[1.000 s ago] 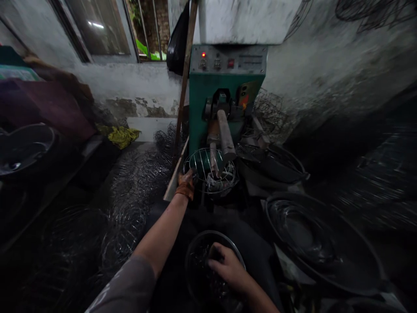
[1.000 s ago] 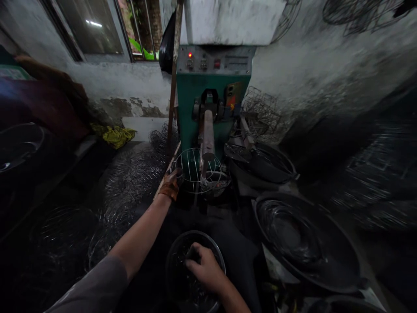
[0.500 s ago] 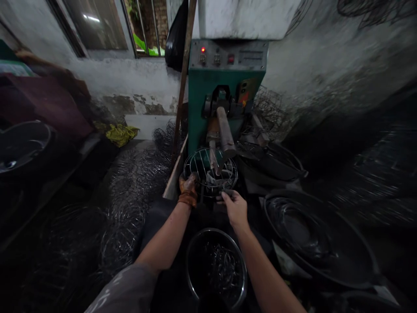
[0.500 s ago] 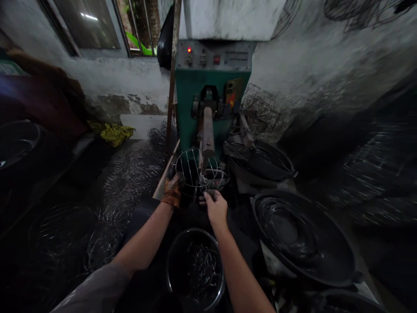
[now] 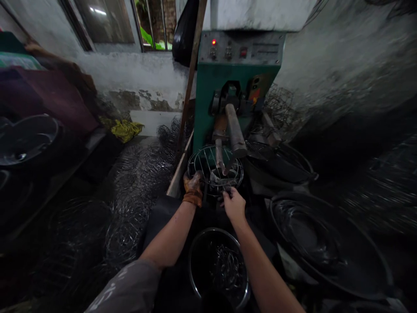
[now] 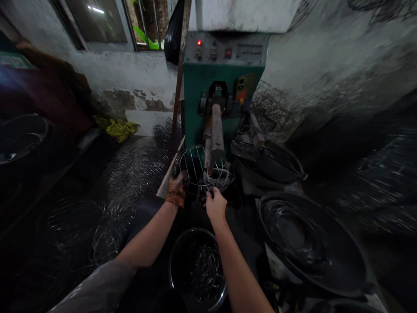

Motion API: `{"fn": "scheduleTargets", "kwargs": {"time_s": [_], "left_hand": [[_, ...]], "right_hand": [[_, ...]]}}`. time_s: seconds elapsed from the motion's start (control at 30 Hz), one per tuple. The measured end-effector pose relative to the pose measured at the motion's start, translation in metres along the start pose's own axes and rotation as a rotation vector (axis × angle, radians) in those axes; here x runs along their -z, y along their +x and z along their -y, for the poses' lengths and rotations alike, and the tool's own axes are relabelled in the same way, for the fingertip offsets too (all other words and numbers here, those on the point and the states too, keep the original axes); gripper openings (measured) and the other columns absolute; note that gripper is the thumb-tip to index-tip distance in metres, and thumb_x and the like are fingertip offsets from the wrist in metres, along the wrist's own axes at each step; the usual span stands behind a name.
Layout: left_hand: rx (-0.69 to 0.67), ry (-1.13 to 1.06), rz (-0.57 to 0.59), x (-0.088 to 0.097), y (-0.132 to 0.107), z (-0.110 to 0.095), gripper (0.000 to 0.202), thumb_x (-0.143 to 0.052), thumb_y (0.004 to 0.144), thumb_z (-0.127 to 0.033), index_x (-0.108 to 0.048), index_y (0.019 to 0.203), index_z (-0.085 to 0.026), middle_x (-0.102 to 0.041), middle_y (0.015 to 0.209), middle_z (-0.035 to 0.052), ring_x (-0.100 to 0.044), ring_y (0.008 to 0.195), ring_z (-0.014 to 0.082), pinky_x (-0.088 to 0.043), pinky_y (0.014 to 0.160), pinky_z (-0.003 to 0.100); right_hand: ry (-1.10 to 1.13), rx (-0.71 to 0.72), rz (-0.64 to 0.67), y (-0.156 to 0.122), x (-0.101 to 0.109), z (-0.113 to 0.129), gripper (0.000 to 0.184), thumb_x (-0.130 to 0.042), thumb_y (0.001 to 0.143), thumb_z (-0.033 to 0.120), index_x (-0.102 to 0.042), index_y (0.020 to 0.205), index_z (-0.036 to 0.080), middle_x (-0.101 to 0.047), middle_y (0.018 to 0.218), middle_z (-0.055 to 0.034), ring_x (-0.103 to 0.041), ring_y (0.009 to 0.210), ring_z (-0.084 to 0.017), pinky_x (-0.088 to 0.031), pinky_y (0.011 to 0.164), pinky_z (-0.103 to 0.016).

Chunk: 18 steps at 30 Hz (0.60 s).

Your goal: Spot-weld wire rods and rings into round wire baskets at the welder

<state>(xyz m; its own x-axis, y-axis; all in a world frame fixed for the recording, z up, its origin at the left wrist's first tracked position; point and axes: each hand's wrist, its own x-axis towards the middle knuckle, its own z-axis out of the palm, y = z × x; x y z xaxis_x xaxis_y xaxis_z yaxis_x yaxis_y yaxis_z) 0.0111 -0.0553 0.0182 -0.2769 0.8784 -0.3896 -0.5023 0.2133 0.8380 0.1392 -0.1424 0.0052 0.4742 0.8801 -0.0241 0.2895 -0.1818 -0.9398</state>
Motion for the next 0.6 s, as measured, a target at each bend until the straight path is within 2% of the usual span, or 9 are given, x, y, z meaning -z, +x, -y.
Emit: {"fn": "scheduleTargets", "kwargs": {"time_s": [0.2,0.33,0.43,0.6], "left_hand": [[-0.015,-0.019,-0.012,-0.003,-0.008,-0.003,0.062,-0.081,0.076,-0.023,-0.057,0.133,-0.020,-0.070,0.107,0.0085,-0.064,0.072,0.0128,-0.048,0.059,0.022],[-0.038,-0.005,-0.015,-0.001,-0.003,0.002,0.058,-0.080,0.075,-0.023,-0.057,0.128,-0.019,-0.069,0.104,0.0074,-0.064,0.071,0.0134,-0.048,0.058,0.023],[-0.023,-0.023,-0.030,0.000,-0.001,0.004,0.058,-0.082,0.073,-0.022,-0.059,0.126,-0.019,-0.070,0.104,0.0071,-0.066,0.075,0.0150,-0.050,0.062,0.025],[-0.020,-0.078,-0.012,-0.003,-0.007,-0.004,0.063,-0.086,0.070,-0.022,-0.062,0.129,-0.021,-0.071,0.106,0.0064,-0.068,0.078,0.0148,-0.051,0.065,0.024]], "right_hand": [[0.072,-0.062,-0.042,0.003,-0.010,0.003,0.019,-0.057,0.083,0.044,-0.060,0.085,0.025,-0.068,0.062,-0.0024,-0.062,0.047,-0.022,-0.049,0.049,-0.033],[0.032,-0.031,-0.088,0.001,-0.013,-0.001,0.019,-0.053,0.084,0.045,-0.056,0.084,0.026,-0.068,0.063,-0.0035,-0.060,0.047,-0.022,-0.049,0.052,-0.033],[-0.014,0.030,-0.101,-0.002,-0.013,-0.006,0.024,-0.053,0.084,0.050,-0.055,0.083,0.026,-0.068,0.063,-0.0040,-0.060,0.048,-0.022,-0.049,0.055,-0.034],[0.059,0.047,-0.060,0.001,-0.011,-0.011,0.036,-0.055,0.081,0.062,-0.054,0.083,0.026,-0.066,0.061,-0.0025,-0.063,0.049,-0.022,-0.052,0.052,-0.033]]}}
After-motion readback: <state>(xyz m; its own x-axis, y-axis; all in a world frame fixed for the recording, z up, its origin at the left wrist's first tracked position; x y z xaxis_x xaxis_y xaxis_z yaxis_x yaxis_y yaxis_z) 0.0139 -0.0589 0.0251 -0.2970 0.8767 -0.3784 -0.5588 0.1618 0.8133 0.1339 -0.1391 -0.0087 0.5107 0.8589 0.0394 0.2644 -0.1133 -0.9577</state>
